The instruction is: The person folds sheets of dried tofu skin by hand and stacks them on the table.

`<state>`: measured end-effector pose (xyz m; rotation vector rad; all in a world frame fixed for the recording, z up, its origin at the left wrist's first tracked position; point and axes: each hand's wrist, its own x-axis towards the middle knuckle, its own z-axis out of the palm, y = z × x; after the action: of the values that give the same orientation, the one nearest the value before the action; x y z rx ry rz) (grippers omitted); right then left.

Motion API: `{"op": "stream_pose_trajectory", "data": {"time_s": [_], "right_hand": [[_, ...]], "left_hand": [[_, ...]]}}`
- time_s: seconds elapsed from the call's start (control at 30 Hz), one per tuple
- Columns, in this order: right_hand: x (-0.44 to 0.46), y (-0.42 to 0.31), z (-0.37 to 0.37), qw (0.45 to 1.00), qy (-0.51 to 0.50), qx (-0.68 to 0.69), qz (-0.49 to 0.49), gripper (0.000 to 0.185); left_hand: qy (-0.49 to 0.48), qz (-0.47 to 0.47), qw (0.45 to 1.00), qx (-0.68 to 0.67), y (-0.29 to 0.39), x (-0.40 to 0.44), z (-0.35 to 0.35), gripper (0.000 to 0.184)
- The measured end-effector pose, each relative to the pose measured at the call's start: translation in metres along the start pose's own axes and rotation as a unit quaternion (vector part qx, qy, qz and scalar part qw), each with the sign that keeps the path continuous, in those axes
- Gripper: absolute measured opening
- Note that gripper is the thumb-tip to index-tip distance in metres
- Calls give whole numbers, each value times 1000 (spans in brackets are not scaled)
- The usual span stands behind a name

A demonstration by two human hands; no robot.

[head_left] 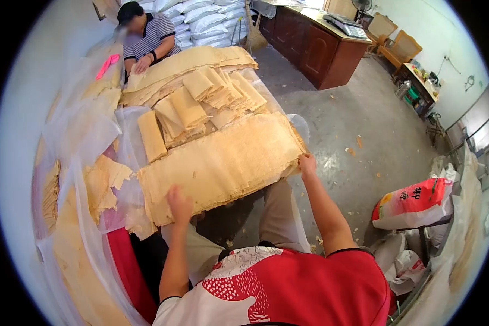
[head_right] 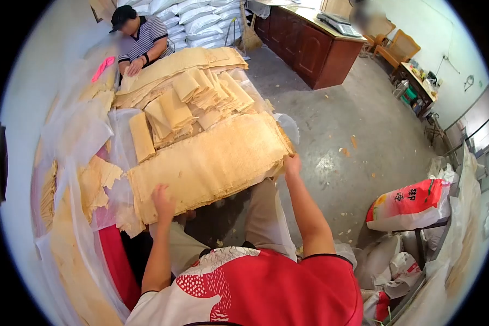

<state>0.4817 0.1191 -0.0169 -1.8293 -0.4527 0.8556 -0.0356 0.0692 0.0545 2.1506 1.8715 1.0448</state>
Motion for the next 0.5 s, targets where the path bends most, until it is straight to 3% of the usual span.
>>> {"op": "stream_pose_trajectory", "data": {"time_s": [0.2, 0.23, 0.3, 0.37, 0.5], "right_hand": [[-14, -39, 17, 995, 30, 27, -94, 44], [-37, -60, 16, 994, 52, -23, -94, 48], [-46, -66, 18, 990, 77, -72, -93, 53], [-37, -51, 24, 960, 77, -208, -174, 58], [-19, -61, 39, 935, 79, -192, -288, 60]], "left_hand": [[-168, 117, 979, -22, 87, 5, 58, 46], [-202, 135, 969, -37, 95, 4, 64, 45], [-212, 142, 966, -48, 107, 1, 68, 45], [-221, 146, 962, -61, 114, 3, 71, 44], [-234, 178, 954, -57, 122, 12, 75, 52]]}}
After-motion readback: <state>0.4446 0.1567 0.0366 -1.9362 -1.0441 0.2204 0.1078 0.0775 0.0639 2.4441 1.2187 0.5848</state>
